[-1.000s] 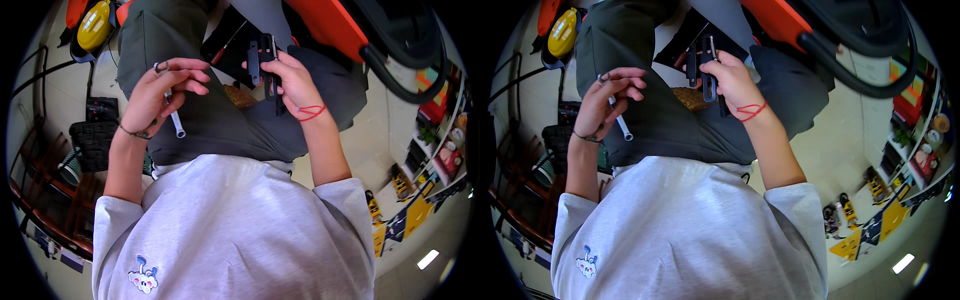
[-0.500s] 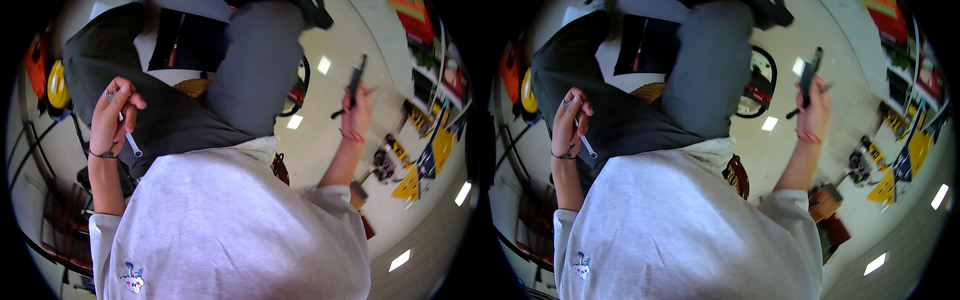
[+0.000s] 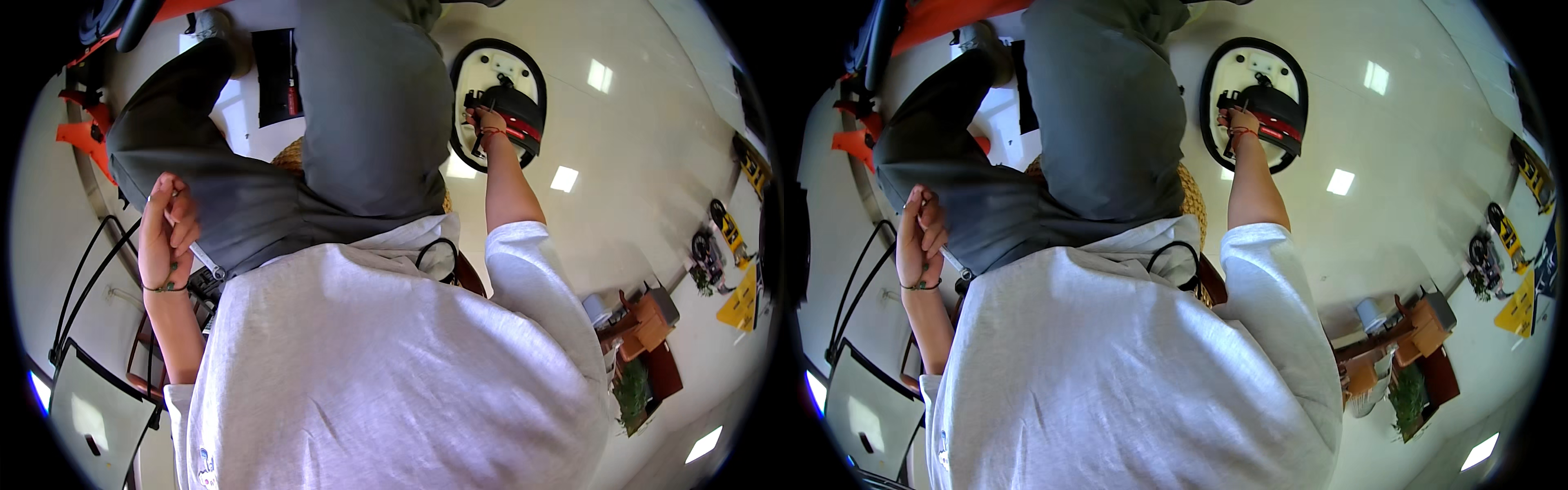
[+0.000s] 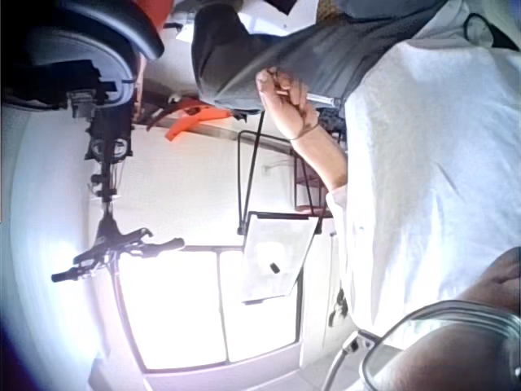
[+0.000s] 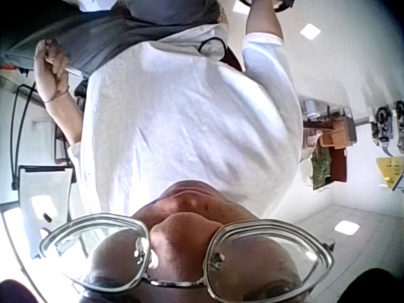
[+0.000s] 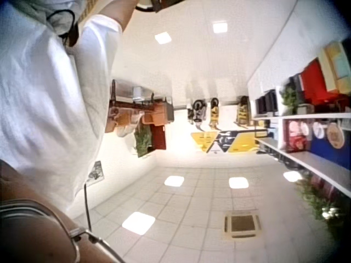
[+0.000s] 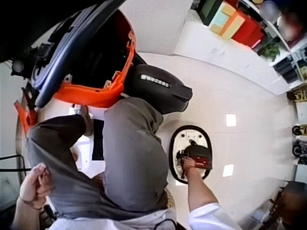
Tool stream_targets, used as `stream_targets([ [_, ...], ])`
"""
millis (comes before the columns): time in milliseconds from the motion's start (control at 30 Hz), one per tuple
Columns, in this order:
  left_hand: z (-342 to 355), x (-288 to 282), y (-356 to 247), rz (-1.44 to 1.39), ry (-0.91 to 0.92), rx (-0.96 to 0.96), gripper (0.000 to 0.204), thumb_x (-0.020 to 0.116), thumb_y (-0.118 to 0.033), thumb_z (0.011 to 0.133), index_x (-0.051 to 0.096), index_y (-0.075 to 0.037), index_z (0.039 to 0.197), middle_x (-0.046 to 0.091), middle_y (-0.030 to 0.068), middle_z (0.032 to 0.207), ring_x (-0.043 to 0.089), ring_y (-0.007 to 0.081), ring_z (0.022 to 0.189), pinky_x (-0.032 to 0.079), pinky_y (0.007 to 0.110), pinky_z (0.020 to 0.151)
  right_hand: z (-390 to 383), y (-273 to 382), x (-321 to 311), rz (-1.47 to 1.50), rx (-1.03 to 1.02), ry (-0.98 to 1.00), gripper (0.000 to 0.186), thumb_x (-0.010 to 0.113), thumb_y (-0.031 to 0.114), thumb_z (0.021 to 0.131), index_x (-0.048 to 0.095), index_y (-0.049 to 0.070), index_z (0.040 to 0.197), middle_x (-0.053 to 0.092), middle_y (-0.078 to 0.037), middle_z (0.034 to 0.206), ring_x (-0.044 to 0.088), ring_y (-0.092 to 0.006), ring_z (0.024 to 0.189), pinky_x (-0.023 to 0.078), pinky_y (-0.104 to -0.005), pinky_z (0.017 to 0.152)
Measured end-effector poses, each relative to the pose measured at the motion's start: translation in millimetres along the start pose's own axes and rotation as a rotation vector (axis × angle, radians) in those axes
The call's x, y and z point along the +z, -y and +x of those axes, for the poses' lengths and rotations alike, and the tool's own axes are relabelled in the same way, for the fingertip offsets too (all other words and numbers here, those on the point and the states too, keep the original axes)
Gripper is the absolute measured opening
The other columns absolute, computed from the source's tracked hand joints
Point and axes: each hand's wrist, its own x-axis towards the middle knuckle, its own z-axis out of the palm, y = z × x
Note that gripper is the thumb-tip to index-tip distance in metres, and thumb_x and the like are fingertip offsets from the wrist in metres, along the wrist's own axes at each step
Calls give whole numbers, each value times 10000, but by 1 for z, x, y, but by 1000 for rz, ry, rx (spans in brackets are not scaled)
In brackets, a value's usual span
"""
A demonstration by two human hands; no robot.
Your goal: The person assembles a black plastic component by threading a bolt through a bracket, tightening a nut using an open-ended wrench, and then securing another part using a screwdriver.
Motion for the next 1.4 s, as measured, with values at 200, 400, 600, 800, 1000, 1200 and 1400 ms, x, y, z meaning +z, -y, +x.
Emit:
stream_targets([
  [200,-6,-30,-2,-71,-55,36,182,446,-198,949,513,-32,988,420,-19,700,245,19,428,199,160,356,36,-9,-5,-144,96,-76,125,513,57,838,577,21,938,664,-91,786,636,-172,542,354,-257,365],
  [400,-1,-61,13,-162,-122,141,184,462,-172,941,532,-22,1022,456,4,755,293,22,463,222,152,372,-8,34,8,-216,-131,-34,149,585,180,803,635,55,740,638,-57,674,521,-113,458,362,-244,405],
  [600,20,-93,9,-158,-124,370,202,509,-175,925,546,-19,1048,506,14,811,300,2,445,217,144,366,-256,203,71,-443,-682,240,182,548,198,877,602,29,922,550,4,698,405,-41,491,318,-165,471],
  [800,39,-127,16,-183,-129,472,189,472,-148,947,552,-28,1069,552,33,851,283,3,411,208,149,364,-419,194,194,-1048,-448,821,182,583,221,875,577,43,834,522,16,623,380,-12,424,282,-179,385],
  [1000,51,-148,1,-75,-255,589,183,488,-145,937,532,-45,1084,558,30,812,292,0,423,216,156,393,-295,84,357,-1195,-451,759,214,638,229,814,598,21,782,557,-19,596,448,-73,415,355,-231,395],
  [1200,55,-160,22,-25,-356,561,119,501,-136,904,523,-51,985,519,16,741,382,48,489,300,187,439,-117,30,406,-1629,-475,515,190,655,212,716,622,26,740,626,-59,651,562,-131,472,454,-264,491],
  [1400,41,-144,14,-153,-343,391,38,569,-56,847,535,-51,829,588,76,698,599,173,557,514,290,502,-45,8,419,-1748,-471,331,132,637,171,676,657,58,743,646,-71,643,638,-164,566,501,-285,582],
])
